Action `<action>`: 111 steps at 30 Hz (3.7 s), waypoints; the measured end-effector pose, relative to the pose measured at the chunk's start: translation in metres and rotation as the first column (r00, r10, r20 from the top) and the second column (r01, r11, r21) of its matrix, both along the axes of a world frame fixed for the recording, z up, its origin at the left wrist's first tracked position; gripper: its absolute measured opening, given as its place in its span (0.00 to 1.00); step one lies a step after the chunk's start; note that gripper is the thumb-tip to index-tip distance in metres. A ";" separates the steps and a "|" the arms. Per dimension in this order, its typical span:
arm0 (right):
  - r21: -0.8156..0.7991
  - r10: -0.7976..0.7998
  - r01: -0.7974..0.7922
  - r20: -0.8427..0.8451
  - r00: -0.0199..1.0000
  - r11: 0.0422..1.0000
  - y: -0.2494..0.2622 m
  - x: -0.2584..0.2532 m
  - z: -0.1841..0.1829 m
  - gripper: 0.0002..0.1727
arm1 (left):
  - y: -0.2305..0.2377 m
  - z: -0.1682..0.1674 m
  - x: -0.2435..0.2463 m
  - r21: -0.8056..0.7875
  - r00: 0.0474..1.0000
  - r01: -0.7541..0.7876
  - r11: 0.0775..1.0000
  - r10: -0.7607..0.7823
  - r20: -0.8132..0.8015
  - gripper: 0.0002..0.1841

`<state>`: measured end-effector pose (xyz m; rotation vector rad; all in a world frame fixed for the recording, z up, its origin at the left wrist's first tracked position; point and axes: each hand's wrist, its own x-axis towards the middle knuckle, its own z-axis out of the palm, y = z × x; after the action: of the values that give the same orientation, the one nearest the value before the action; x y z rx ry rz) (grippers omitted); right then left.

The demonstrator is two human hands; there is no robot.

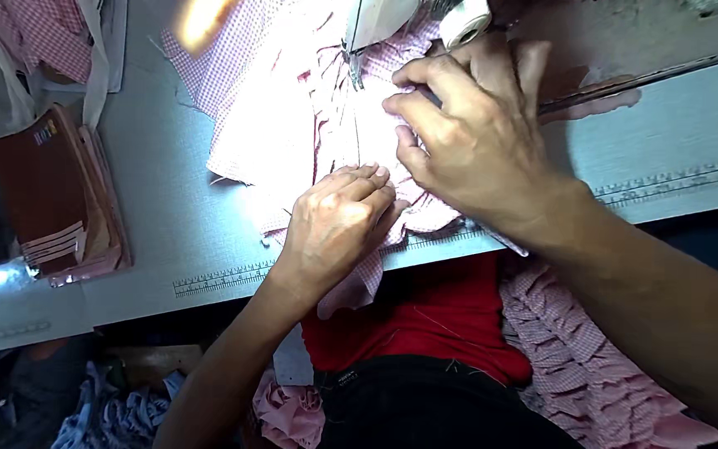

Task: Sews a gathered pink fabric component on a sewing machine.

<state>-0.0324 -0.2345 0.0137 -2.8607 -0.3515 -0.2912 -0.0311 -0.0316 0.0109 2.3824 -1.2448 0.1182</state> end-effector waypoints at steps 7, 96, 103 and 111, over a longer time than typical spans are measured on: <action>-0.002 0.018 -0.018 -0.025 1.000 1.000 -0.002 -0.007 -0.001 0.23 | 0.002 0.000 0.000 -0.013 1.000 0.006 1.000 -0.006 0.007 0.13; 0.070 -0.099 0.090 0.142 0.985 0.993 -0.008 0.038 -0.028 0.16 | 0.000 -0.024 0.063 -0.242 0.988 0.113 0.964 -0.084 0.127 0.08; 0.050 -0.106 0.101 0.097 0.990 0.994 -0.007 0.039 -0.026 0.17 | 0.002 -0.020 0.066 -0.187 0.990 0.108 0.976 -0.089 0.107 0.09; -0.015 -0.208 0.211 0.106 0.972 0.977 -0.006 0.073 -0.032 0.21 | 0.008 -0.019 0.095 -0.105 0.975 0.193 0.976 -0.178 0.136 0.14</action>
<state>0.0410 -0.2408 -0.0185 -2.9184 -0.0706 -0.4788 0.0642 -0.0235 -0.0077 2.1753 -1.4704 0.2791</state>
